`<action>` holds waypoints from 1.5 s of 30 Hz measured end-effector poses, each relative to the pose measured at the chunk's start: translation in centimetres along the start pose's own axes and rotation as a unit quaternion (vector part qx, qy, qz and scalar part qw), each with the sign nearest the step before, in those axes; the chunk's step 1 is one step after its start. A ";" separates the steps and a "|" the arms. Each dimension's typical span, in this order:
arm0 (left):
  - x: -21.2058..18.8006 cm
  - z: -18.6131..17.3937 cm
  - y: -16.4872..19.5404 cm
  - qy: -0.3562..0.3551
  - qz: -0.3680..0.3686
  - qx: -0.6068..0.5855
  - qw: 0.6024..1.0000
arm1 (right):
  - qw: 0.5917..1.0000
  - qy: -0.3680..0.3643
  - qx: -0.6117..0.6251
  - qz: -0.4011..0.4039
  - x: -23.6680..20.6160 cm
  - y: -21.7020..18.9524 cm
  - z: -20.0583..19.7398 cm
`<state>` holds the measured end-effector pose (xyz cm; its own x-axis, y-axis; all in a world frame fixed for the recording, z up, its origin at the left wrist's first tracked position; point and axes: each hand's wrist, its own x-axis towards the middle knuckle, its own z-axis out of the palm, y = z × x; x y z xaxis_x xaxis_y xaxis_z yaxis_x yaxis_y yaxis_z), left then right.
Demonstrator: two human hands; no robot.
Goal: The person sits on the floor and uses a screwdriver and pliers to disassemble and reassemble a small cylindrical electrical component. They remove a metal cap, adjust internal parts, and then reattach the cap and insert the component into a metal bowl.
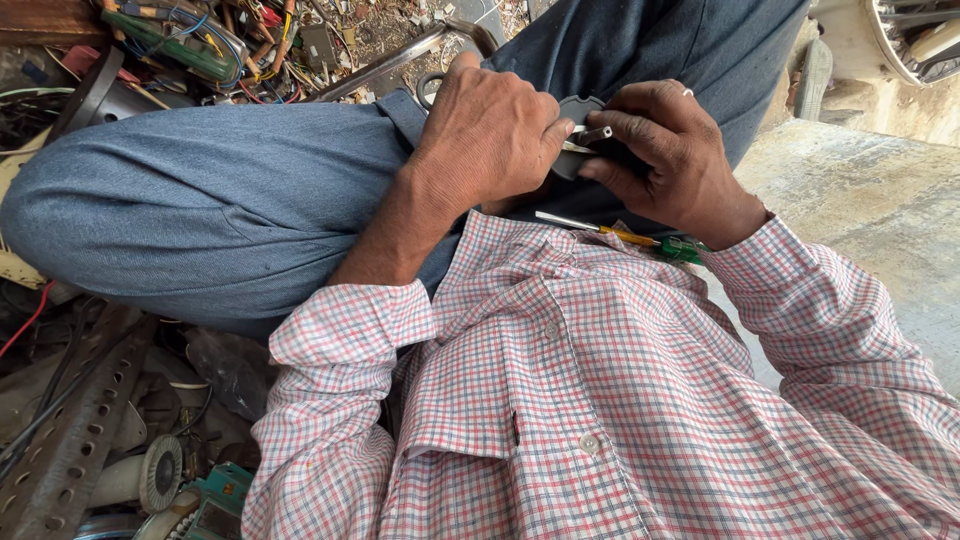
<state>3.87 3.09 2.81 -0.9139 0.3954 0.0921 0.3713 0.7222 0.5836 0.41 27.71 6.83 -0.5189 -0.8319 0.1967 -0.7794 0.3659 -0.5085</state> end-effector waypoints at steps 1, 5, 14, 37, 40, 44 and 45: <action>0.1 -0.1 0.1 0.006 0.006 0.018 1.000 | 1.000 0.002 0.000 0.005 0.1 0.0 0.0; 0.1 -0.5 0.6 -0.015 -0.010 0.010 1.000 | 1.000 0.005 0.003 0.026 0.2 -0.1 0.1; -0.4 -1.7 1.0 0.008 0.008 -0.010 1.000 | 0.999 0.021 -0.012 0.022 -0.1 0.0 0.5; -1.9 0.6 -0.2 0.058 0.064 -0.054 0.995 | 0.997 0.052 -0.064 -0.007 -1.1 -0.7 1.7; -2.0 1.1 -0.3 0.042 0.059 -0.062 0.995 | 0.996 0.052 -0.070 -0.009 -1.5 -0.4 2.0; -2.3 1.4 -0.5 0.069 0.081 -0.042 0.993 | 0.995 0.056 -0.081 -0.022 -1.9 -0.1 2.4; -2.3 1.4 -0.5 0.072 0.083 -0.041 0.993 | 0.994 0.057 -0.086 -0.025 -2.0 0.0 2.5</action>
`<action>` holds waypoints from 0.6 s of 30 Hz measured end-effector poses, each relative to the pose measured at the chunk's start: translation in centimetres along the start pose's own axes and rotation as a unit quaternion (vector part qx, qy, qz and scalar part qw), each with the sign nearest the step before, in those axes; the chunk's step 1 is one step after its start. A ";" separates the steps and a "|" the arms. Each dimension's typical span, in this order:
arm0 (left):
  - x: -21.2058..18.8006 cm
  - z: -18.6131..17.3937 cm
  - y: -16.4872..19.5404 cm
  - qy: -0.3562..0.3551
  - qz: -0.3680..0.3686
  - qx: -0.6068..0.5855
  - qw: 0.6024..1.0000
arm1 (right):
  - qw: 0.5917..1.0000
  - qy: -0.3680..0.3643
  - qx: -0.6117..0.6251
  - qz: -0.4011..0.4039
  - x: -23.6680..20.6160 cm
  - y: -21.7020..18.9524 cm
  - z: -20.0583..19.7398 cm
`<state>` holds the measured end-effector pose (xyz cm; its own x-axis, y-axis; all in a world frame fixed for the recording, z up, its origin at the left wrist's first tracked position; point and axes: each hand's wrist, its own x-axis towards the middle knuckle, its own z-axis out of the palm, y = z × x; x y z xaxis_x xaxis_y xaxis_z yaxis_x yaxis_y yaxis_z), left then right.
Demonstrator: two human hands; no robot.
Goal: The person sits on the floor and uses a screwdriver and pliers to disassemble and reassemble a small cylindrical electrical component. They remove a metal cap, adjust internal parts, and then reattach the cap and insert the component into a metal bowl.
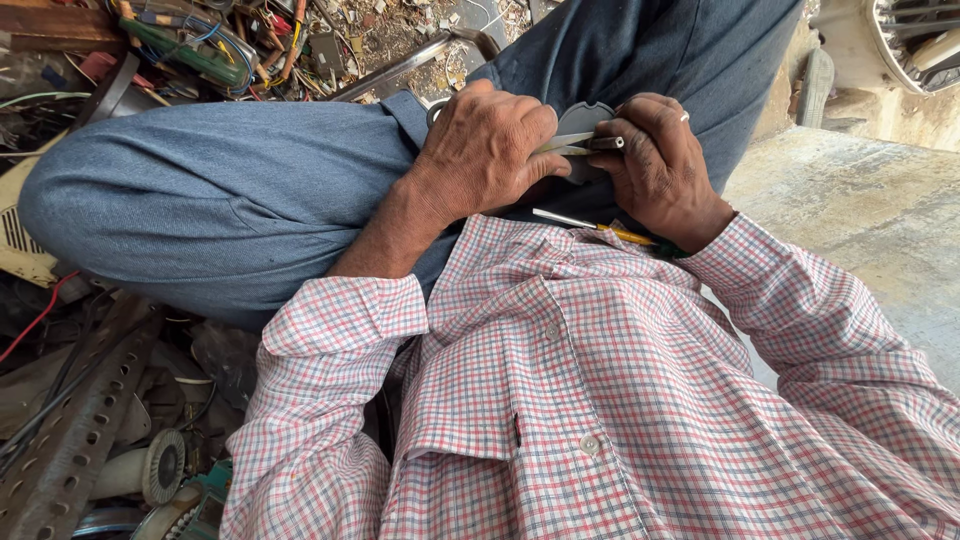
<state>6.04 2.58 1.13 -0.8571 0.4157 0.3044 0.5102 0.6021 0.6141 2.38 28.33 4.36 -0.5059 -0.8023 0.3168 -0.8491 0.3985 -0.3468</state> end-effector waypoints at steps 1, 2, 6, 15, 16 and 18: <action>0.0 0.0 0.0 0.003 0.003 0.000 1.000 | 1.000 -0.002 0.000 0.002 -0.2 0.0 0.0; 0.1 0.0 0.0 0.000 0.005 0.004 1.000 | 1.000 -0.003 0.000 0.004 -0.2 0.1 0.1; 0.5 -0.4 0.2 -0.004 0.005 0.018 1.000 | 1.000 0.012 0.011 0.000 -0.3 0.2 0.2; 0.9 -3.2 0.5 0.021 -0.077 -0.051 0.996 | 0.985 0.000 0.095 0.143 1.5 -1.1 -2.2; 0.7 -3.7 0.3 0.013 -0.094 -0.077 0.993 | 0.988 -0.012 0.092 0.125 1.8 -1.1 -2.4; 0.5 -4.3 -0.1 0.030 -0.135 -0.157 0.978 | 0.991 -0.034 0.086 0.091 2.6 -0.9 -2.7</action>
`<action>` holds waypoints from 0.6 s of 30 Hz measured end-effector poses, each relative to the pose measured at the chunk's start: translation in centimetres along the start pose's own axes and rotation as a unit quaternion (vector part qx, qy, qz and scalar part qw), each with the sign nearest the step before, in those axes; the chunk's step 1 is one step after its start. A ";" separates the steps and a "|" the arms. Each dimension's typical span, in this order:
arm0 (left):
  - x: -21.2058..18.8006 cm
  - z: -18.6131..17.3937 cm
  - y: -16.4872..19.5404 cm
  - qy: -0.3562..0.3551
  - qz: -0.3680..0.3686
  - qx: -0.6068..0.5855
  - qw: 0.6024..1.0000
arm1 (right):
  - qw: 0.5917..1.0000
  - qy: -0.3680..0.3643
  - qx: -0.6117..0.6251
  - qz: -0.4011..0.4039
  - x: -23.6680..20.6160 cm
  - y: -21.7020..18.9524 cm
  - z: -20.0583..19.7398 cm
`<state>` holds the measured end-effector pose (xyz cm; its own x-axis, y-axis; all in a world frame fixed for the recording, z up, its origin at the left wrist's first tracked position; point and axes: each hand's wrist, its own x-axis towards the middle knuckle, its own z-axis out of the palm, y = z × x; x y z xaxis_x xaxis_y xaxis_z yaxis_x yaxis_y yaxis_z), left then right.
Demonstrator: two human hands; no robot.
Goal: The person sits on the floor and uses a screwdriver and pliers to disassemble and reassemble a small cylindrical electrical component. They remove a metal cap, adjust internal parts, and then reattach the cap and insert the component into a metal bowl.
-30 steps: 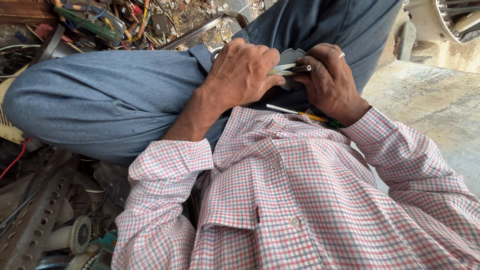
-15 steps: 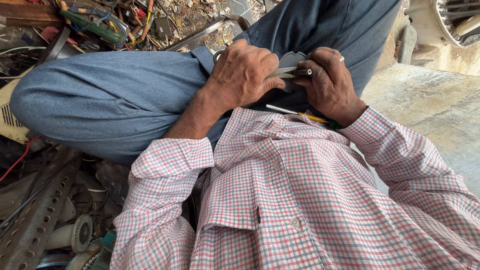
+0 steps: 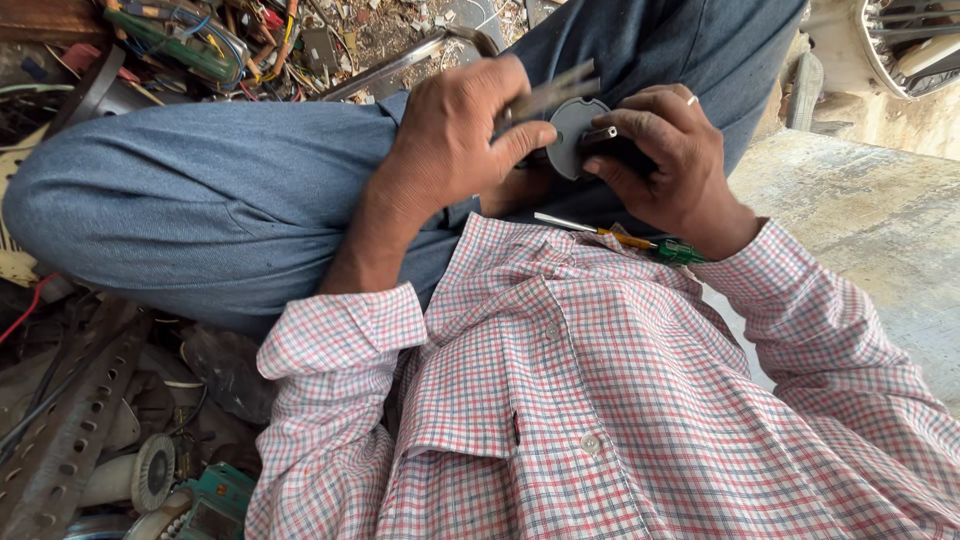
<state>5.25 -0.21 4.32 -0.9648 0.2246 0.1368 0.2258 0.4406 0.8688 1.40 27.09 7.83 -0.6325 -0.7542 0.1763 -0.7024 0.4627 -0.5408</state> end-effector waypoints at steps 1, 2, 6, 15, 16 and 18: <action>-0.1 -0.1 -0.1 0.008 -0.022 -0.040 0.999 | 1.000 -0.010 0.002 0.003 0.3 0.0 -0.1; -0.1 0.1 0.0 0.003 -0.067 -0.057 0.996 | 1.000 -0.020 0.004 0.003 0.6 0.0 -0.2; 0.5 2.4 0.2 -0.026 -0.185 -0.093 0.978 | 0.998 -0.059 0.026 0.002 2.0 0.6 -0.5; 0.7 4.9 -1.7 -0.048 -0.199 -0.145 0.968 | 0.998 -0.025 0.064 0.002 1.7 0.2 0.4; 0.8 5.0 -1.9 -0.050 -0.204 -0.154 0.966 | 0.998 -0.025 0.054 -0.002 1.8 0.3 0.5; 0.8 4.9 -2.1 -0.019 -0.181 -0.192 0.964 | 0.999 -0.024 0.031 -0.007 1.9 0.3 0.5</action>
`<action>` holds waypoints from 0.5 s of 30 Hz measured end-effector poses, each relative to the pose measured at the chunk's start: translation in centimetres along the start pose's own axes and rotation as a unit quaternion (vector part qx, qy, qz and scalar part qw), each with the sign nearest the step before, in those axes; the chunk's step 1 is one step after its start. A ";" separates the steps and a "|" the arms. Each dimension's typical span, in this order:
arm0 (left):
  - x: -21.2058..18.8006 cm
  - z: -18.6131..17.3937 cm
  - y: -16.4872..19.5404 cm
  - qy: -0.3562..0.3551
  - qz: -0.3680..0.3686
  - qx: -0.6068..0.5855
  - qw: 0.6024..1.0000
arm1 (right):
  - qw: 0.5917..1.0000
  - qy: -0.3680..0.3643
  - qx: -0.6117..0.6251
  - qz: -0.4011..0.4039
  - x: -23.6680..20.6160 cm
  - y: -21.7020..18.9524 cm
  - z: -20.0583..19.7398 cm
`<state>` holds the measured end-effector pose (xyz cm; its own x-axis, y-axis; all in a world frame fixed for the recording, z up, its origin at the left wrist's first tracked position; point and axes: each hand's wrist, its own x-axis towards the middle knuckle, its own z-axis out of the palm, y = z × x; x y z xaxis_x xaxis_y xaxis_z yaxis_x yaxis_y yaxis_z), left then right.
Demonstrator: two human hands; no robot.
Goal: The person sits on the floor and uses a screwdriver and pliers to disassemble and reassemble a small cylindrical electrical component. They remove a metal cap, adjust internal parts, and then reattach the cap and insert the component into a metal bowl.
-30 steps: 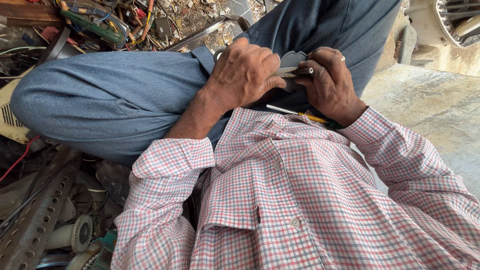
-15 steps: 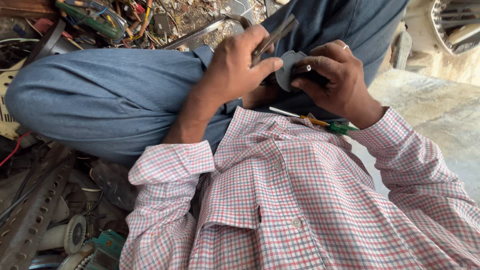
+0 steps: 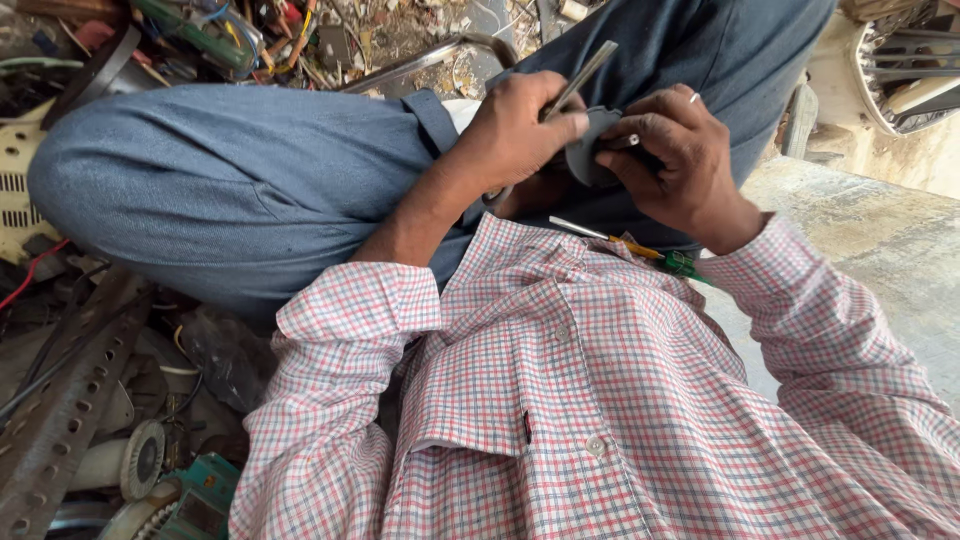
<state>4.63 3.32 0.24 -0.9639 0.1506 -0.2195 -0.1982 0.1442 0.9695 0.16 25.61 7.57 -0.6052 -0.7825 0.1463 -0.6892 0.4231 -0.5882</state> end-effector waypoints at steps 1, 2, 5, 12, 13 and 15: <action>0.3 -0.3 -0.1 0.011 0.019 -0.018 1.000 | 1.000 0.007 0.000 0.006 0.0 0.0 0.0; 0.5 -0.5 -0.2 0.021 -0.001 -0.018 1.000 | 1.000 0.014 0.000 0.010 0.0 0.0 0.1; 0.4 -1.0 -0.3 0.023 -0.039 -0.018 0.999 | 0.999 0.027 0.016 0.023 -0.7 -0.5 0.3; -0.2 -0.4 0.3 -0.084 -0.065 -0.090 0.990 | 0.997 0.035 0.050 0.050 -1.1 -0.3 0.4; -0.2 -0.4 0.6 -0.084 -0.068 -0.114 0.988 | 0.998 0.026 0.035 0.048 -1.0 -0.2 0.3; -0.2 -0.6 1.0 -0.078 -0.105 -0.062 0.990 | 0.999 0.008 0.007 0.047 -0.5 -0.3 -0.2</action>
<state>4.51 2.85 1.36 -0.8625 0.2803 -0.4214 -0.4200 0.0683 0.9050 0.61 26.01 7.82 -0.6725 -0.7330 0.1023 -0.6240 0.4872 -0.6110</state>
